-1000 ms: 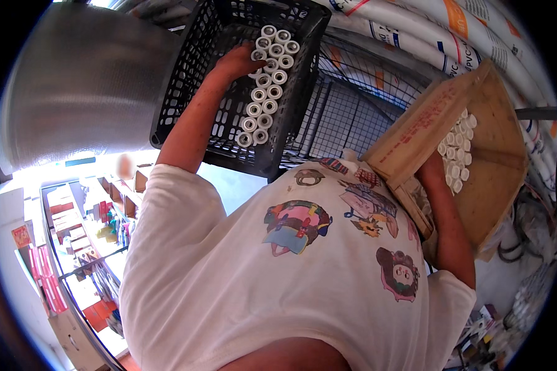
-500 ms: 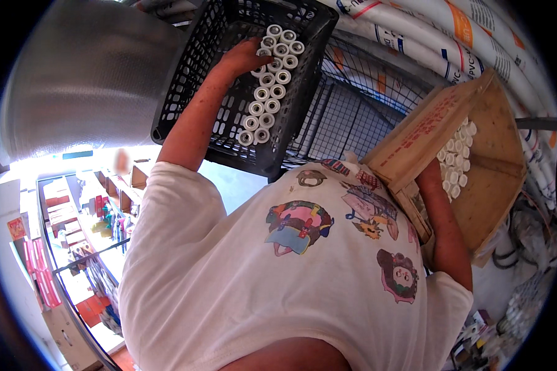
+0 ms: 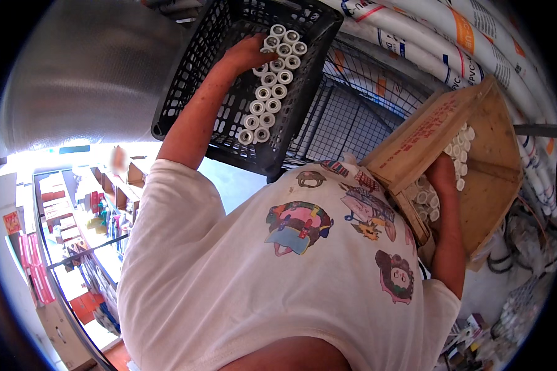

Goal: The person transfers small white plastic pipe connectors from a wooden crate into a black plastic basket. They pick up the connectors by hand, often in small groups, and place them into the basket, arranging them in rows. The task is performed in a repetitive cycle of picking and placing.

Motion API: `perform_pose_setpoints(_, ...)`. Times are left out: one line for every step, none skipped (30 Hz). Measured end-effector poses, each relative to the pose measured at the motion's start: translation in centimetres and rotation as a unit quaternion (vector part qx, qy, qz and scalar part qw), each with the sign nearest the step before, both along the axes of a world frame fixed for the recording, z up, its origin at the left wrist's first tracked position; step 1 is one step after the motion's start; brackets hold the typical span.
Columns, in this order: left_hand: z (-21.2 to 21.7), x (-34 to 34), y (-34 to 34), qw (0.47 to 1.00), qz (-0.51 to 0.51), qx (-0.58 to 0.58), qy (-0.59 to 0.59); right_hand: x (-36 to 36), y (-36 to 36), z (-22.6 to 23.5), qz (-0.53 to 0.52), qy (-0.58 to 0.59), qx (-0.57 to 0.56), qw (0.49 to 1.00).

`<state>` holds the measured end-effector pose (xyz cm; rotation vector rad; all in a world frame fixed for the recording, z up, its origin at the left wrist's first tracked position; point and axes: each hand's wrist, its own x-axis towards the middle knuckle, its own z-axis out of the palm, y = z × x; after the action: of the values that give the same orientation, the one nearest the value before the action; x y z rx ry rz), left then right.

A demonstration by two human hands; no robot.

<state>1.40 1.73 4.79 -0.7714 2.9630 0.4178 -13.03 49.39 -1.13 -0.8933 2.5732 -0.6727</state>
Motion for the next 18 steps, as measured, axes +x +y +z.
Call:
perform_pose_setpoints(0.1, -0.1, 0.1, 1.0, -0.004, -0.01, 0.003, -0.5, 0.5, -0.2, -0.013, 0.002, -0.005, 1.0)
perform_pose_setpoints(0.1, -0.2, 0.1, 1.0, -0.009, -0.021, 0.006, -1.2, 1.1, -0.6, -0.026, 0.005, -0.01, 1.0)
perform_pose_setpoints(0.2, -0.2, 0.2, 1.0, -0.005, -0.016, 0.006, -1.5, 1.1, -0.4, -0.036, 0.007, -0.014, 0.999)
perform_pose_setpoints(0.3, -0.1, 0.2, 1.0, -0.001, -0.012, 0.006, -1.6, 1.1, 0.7, -0.083, -0.056, -0.022, 0.995)
perform_pose_setpoints(0.4, -0.1, 0.3, 1.0, 0.003, -0.008, 0.006, -1.9, 1.5, 0.7, -0.08, -0.053, -0.055, 0.994)
perform_pose_setpoints(0.2, -0.2, 0.2, 1.0, -0.001, -0.007, 0.018, -2.6, 2.4, 0.5, -0.079, -0.048, -0.088, 0.992)
perform_pose_setpoints(0.1, -0.4, 0.0, 1.0, -0.004, -0.007, 0.029, -3.3, 3.1, 0.4, -0.077, -0.044, -0.121, 0.989)
perform_pose_setpoints(-0.1, -0.4, -0.1, 0.999, -0.007, -0.008, 0.041, -4.1, 3.9, 0.4, -0.082, -0.059, -0.122, 0.987)
perform_pose_setpoints(0.0, -0.7, 0.0, 0.999, -0.017, -0.004, 0.051, -4.7, 4.7, 0.6, -0.098, -0.058, -0.143, 0.983)
perform_pose_setpoints(0.3, -0.8, 0.2, 0.998, -0.024, -0.001, 0.061, -5.1, 5.4, 0.9, -0.112, -0.058, -0.163, 0.979)
perform_pose_setpoints(0.4, -0.8, 0.3, 0.997, -0.031, 0.002, 0.071, -5.5, 6.1, 1.3, -0.125, -0.057, -0.184, 0.973)
perform_pose_setpoints(0.4, -0.8, 0.3, 0.996, -0.033, 0.004, 0.082, -5.7, 6.6, 2.2, -0.143, -0.038, -0.162, 0.976)
perform_pose_setpoints(0.4, -0.8, 0.2, 0.995, -0.035, 0.007, 0.093, -6.1, 7.2, 2.8, -0.151, -0.016, -0.177, 0.972)
perform_pose_setpoints(0.3, -0.8, 0.2, 0.994, -0.036, 0.01, 0.104, -6.4, 7.8, 3.3, -0.159, 0.006, -0.191, 0.968)
perform_pose_setpoints(0.6, -0.7, 0.6, 0.992, -0.039, 0.023, 0.118, -6.6, 8.3, 3.9, -0.168, 0.027, -0.206, 0.964)
perform_pose_setpoints(1.1, -1.0, 1.1, 0.989, -0.046, 0.04, 0.134, -6.4, 8.9, 5.1, -0.189, 0.031, -0.212, 0.958)
perform_pose_setpoints(1.4, -1.2, 1.6, 0.986, -0.053, 0.056, 0.149, -6.3, 9.5, 6.3, -0.21, 0.034, -0.218, 0.952)
perform_pose_setpoints(1.6, -1.3, 1.9, 0.98, -0.062, 0.078, 0.169, -6.3, 9.8, 7.2, -0.228, 0.036, -0.226, 0.946)
